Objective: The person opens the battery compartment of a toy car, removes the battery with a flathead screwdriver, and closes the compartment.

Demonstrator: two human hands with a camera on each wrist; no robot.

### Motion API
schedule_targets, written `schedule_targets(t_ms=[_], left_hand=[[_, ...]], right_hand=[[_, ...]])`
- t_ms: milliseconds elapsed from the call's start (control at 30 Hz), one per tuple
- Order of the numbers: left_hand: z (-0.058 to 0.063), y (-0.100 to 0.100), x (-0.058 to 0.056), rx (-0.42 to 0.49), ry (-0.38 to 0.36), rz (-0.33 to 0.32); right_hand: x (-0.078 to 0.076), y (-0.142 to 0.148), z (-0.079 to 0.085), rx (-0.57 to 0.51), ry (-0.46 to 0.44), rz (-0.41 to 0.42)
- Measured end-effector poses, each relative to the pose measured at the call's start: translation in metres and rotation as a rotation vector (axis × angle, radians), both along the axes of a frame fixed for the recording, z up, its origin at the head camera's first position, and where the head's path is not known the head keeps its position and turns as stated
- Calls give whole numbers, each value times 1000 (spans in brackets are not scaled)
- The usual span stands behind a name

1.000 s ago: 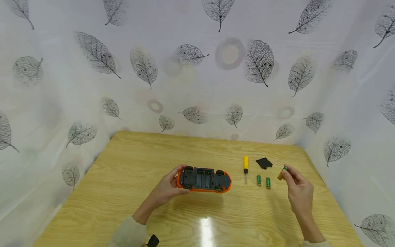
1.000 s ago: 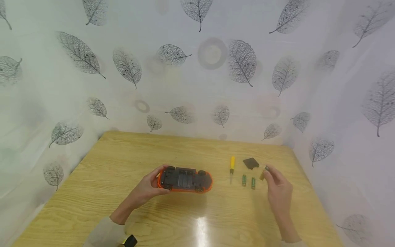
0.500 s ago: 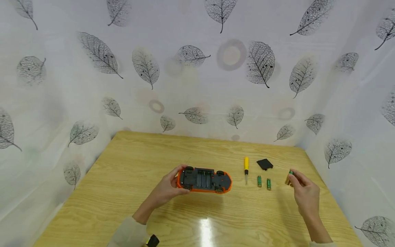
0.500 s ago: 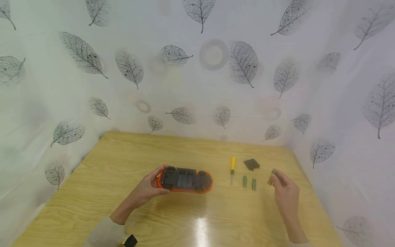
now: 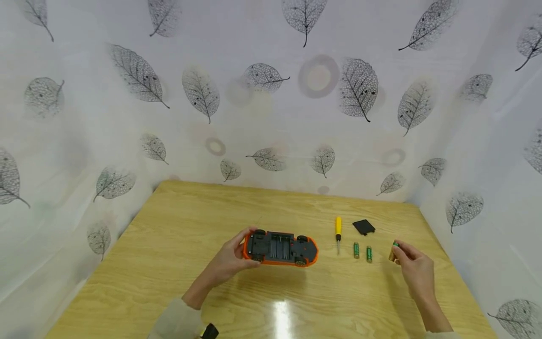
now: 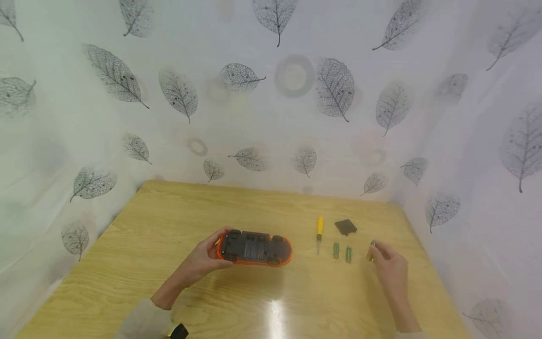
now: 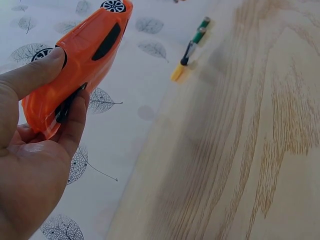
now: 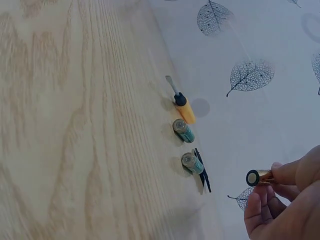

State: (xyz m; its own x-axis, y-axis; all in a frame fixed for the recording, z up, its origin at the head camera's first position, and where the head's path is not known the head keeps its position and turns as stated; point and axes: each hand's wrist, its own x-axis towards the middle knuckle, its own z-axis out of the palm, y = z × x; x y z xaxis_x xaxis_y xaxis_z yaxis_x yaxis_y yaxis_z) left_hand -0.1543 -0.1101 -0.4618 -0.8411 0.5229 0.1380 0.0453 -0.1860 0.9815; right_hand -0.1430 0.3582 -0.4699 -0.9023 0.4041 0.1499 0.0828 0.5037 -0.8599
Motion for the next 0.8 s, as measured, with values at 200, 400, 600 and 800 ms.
schedule_targets(t_ms=[200,400,600,800], left_hand=[[0,0,1,-2,-5,3],[1,-1,2,-2,-8,6],[1,0,2,-8,-9,10],[-1,0,2,-12,-14,8]], right_hand=[[-3,2,-10,21,-54,27],[-7,5,-21,59,-127,77],[-10,3,-23,93,-146,63],[-14,2,-27,101,-186,32]])
